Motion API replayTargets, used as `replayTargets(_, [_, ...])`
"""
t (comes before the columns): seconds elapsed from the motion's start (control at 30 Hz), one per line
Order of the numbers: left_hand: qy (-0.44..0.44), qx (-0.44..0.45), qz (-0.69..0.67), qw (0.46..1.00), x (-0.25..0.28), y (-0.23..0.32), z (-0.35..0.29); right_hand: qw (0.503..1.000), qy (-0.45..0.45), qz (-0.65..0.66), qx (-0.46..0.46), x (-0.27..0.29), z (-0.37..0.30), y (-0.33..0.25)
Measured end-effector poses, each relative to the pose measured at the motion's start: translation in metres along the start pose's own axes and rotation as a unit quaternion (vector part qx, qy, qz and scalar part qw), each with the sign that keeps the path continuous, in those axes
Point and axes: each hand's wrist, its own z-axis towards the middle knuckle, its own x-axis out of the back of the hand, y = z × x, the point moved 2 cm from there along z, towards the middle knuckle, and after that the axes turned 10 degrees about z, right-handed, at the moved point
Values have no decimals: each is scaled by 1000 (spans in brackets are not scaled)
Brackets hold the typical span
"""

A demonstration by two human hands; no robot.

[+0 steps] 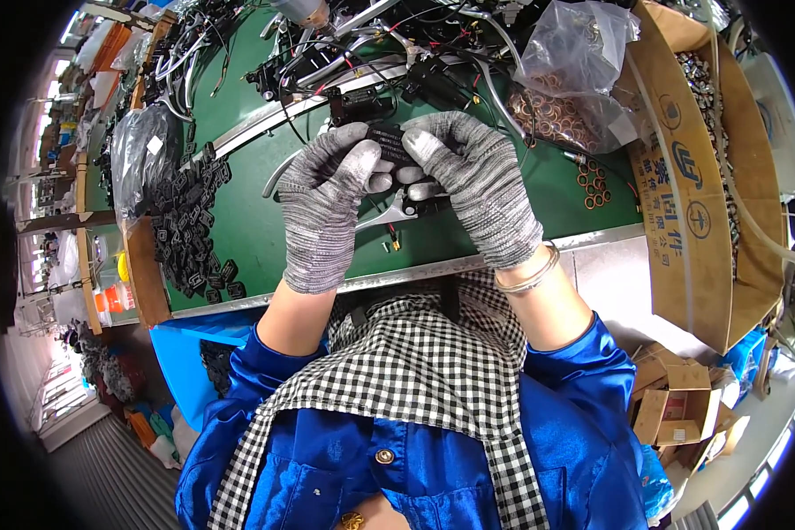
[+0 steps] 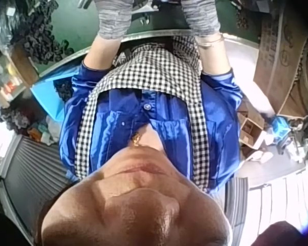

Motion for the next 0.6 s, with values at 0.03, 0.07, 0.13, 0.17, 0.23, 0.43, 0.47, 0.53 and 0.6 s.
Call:
replayTargets(0.03, [-3,3,-3,1000,-1,0,-1,1000,6,-5,2,1,0,0])
replayTargets(0.07, [-6,6,-5,1000,-1,0,-2,1000,6,-5,1,2,-1,0])
replayTargets(0.13, [-20,-9,28,999,0,-2,-4,998,28,-37,52,5,-3,-4])
replayTargets(0.17, [-33,-26,60,997,1,-3,-4,995,40,-54,78,7,-4,-6])
replayTargets(0.23, [-49,-41,90,994,1,-9,-7,991,47,-107,70,27,-5,-19])
replayTargets(0.43, [-26,-236,386,892,2,-40,-22,952,-10,-305,-4,41,-13,-20])
replayTargets(0.47, [-33,-268,429,862,0,-44,-24,952,-9,-306,-4,41,-13,-16])
replayTargets(0.53, [-31,-272,446,852,-3,-52,-25,934,-18,-349,68,39,-9,-6])
replayTargets(0.6, [-25,-279,481,830,-6,-56,-27,923,-25,-370,105,42,-5,2])
